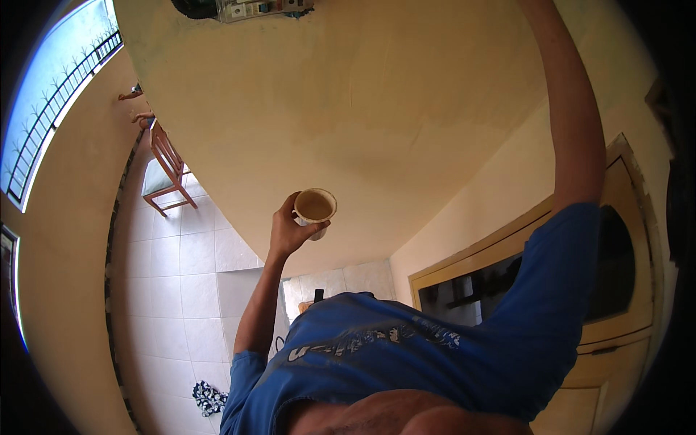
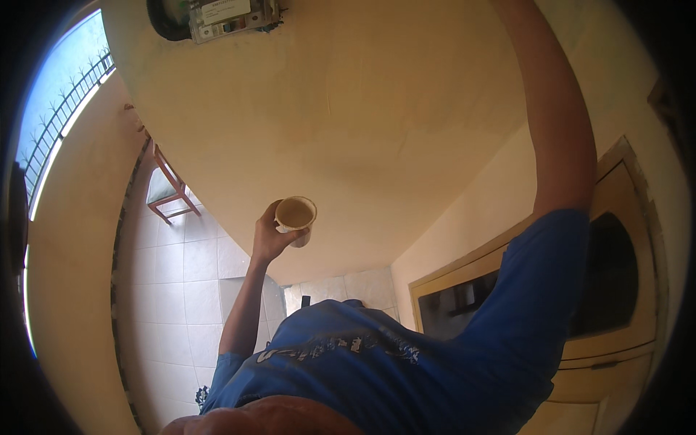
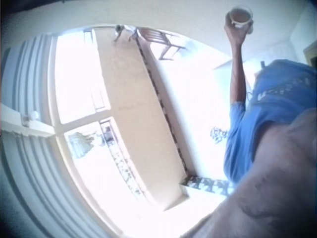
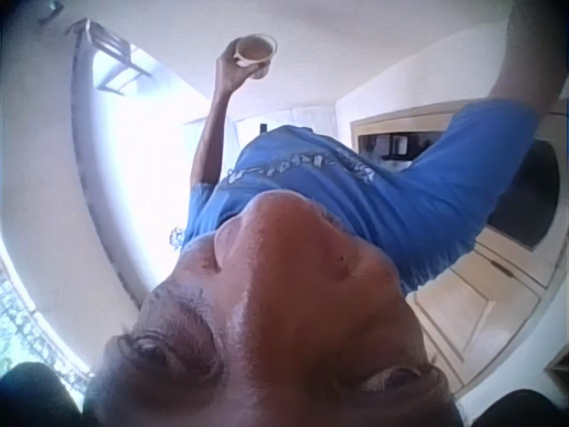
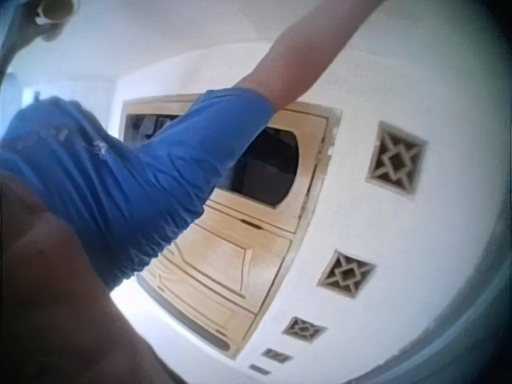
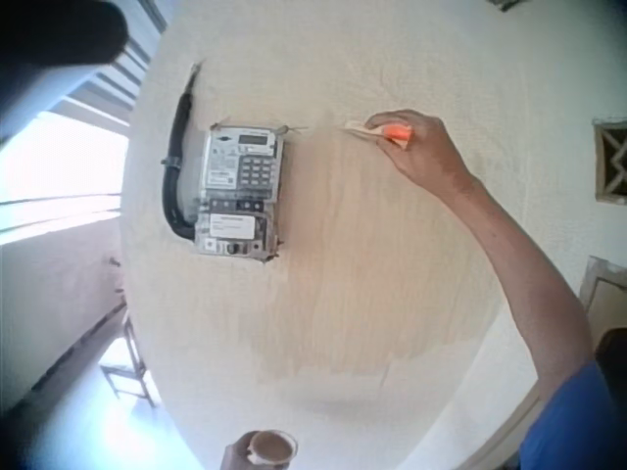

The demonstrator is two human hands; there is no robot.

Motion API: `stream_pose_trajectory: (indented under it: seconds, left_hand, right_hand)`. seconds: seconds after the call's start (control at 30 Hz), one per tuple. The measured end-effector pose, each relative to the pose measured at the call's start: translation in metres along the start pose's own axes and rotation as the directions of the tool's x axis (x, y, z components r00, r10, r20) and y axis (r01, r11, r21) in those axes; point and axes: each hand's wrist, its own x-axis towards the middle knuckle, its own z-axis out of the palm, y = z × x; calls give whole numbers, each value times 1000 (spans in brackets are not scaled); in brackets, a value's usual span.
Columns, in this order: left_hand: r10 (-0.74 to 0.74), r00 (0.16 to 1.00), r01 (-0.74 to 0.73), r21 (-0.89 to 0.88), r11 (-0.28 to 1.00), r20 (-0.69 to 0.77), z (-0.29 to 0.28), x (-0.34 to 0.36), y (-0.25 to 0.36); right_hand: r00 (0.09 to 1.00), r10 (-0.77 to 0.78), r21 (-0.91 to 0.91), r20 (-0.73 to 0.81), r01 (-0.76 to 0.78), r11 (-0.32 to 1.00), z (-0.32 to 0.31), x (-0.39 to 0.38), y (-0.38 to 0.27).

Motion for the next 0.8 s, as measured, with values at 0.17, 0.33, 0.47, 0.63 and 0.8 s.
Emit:
stream_pose_trajectory:
  seconds: [0.17, 0.33, 0.47, 0.63, 0.8]
  left_hand:
    - [-9, 1000, 9, -11, 1000, -28, -7, -6, -9]
    - [20, 1000, -20, 2, 1000, -4, -1, -1, -13]
    - [25, 1000, -25, 3, 1000, 3, -3, 1, -14]
    - [23, 1000, -23, 6, 1000, 4, -3, -3, -18]
    - [-5, 999, 5, -3, 1000, 38, -2, -10, -17]
  right_hand:
    - [971, -199, -72, 134, 210, 975, 27, -77, -30]
    - [972, -176, 37, 154, 172, 984, 19, -167, -74]
    - [946, 26, 227, 324, -104, 968, -1, -206, -125]
    - [693, 315, 344, 648, -635, 692, 4, -241, -160]
    - [453, 317, 229, 833, -804, 548, 31, -242, -175]
